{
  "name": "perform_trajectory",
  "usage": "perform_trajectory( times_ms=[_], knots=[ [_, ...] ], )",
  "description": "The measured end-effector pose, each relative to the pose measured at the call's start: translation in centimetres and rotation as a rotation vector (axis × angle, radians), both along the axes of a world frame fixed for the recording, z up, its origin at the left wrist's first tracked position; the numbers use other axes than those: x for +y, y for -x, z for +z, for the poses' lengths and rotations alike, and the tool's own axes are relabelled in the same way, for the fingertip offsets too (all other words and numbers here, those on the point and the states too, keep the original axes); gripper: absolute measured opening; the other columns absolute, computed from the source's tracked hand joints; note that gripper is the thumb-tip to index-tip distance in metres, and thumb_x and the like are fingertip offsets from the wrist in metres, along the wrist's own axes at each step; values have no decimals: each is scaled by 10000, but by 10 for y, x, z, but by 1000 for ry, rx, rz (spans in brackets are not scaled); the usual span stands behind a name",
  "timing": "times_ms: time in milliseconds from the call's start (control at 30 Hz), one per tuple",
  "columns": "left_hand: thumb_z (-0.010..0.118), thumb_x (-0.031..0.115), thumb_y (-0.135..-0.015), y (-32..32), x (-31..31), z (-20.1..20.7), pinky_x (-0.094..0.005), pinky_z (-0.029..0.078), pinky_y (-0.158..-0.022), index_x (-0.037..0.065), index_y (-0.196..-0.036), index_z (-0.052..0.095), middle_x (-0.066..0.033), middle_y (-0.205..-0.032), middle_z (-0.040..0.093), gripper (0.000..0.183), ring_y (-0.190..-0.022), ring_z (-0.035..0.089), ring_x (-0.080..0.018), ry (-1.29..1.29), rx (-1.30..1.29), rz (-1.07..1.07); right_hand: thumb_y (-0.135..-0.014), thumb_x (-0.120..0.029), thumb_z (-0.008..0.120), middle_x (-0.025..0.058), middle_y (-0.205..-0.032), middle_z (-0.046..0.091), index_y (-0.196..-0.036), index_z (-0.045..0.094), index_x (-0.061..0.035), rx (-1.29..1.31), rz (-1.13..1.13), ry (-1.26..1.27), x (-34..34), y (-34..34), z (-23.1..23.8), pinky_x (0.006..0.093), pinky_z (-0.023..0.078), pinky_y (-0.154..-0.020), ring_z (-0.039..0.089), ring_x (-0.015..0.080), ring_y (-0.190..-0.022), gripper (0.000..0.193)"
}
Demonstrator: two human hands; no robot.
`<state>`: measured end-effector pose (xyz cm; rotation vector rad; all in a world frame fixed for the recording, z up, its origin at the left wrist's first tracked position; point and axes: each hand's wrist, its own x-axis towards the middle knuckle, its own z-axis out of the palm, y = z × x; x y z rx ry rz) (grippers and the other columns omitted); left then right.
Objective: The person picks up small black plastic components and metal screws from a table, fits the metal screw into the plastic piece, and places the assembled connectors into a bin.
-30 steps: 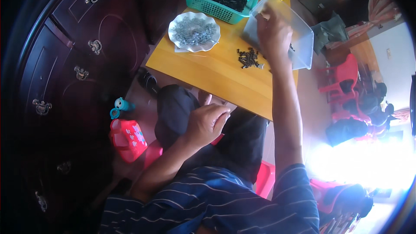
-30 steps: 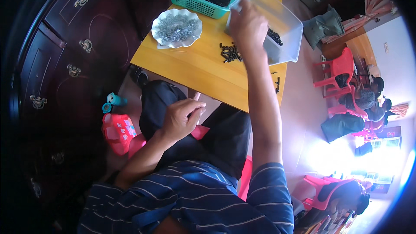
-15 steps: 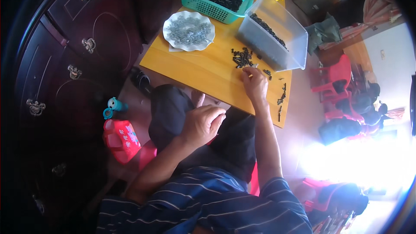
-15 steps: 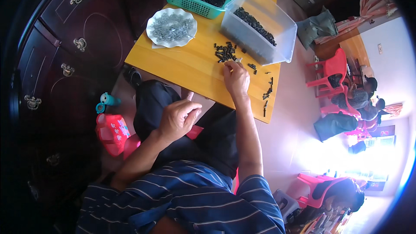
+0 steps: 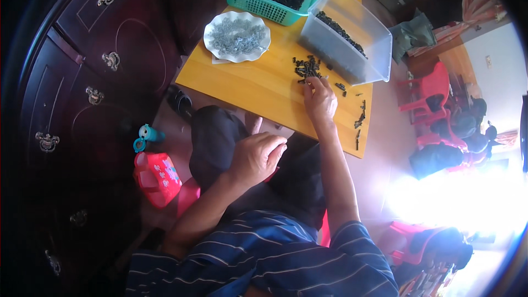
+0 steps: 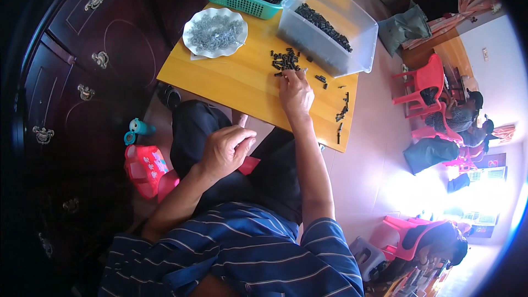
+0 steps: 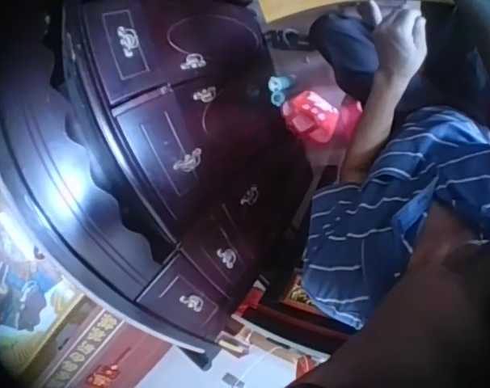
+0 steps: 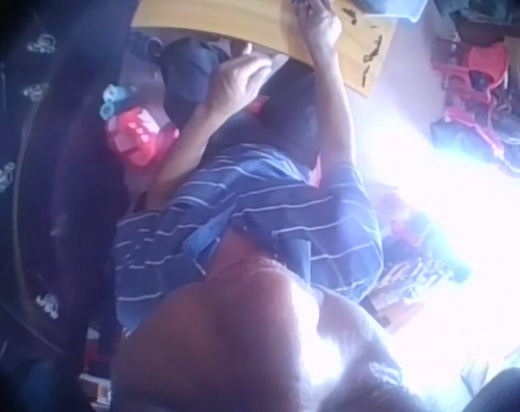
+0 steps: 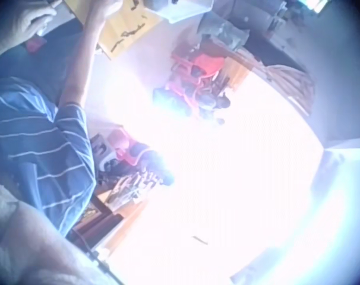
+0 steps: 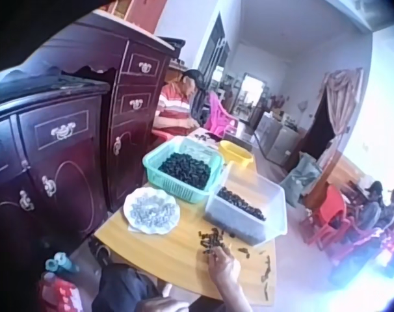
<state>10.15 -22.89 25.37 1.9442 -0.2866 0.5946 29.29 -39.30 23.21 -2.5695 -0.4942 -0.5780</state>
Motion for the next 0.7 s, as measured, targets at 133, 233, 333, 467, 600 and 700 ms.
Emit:
perform_trajectory(
  times_ms=[133,233,333,467,600,700],
  knots=[
    [732,1,-857,1,1,0,-398,537,-631,15,-932,688,-144,-784,676,88,-712,681,-342,4,-8,7,-906,-196,705,106,-940,688,-966,732,-127,33,-10,27,-3,12,3,452,570,-718,706,344,-803,96],
    [732,3,-858,0,0,1,-399,537,-631,16,-933,688,-144,-781,675,88,-711,679,-345,4,-14,3,-909,-192,691,106,-926,686,-948,727,-119,48,-20,35,-6,16,3,452,567,-714,704,346,-801,91],
    [723,-8,-856,0,-1,1,-394,536,-628,11,-944,686,-142,-778,673,97,-703,679,-338,-11,-7,-3,-907,-184,674,111,-921,688,-930,715,-105,49,-19,45,-7,17,3,458,564,-721,703,350,-809,92],
    [701,-23,-881,-2,0,-5,-365,536,-602,-1,-963,683,-133,-769,676,87,-664,693,-287,26,12,1,-889,-177,662,121,-922,699,-903,695,-77,136,-31,76,-7,24,7,468,562,-741,706,352,-827,106],
    [670,-27,-930,-3,3,-8,-321,538,-565,-21,-979,680,-118,-764,691,51,-611,704,-204,88,91,57,-878,-187,672,125,-913,709,-914,704,-70,160,-36,-16,-3,48,12,455,569,-736,711,344,-814,127],
    [674,-23,-927,-2,3,-6,-325,539,-568,-20,-969,681,-118,-766,693,42,-617,707,-210,38,99,56,-871,-199,688,117,-880,713,-928,723,-78,154,103,-133,8,67,7,428,579,-712,717,333,-780,138]
  ],
)
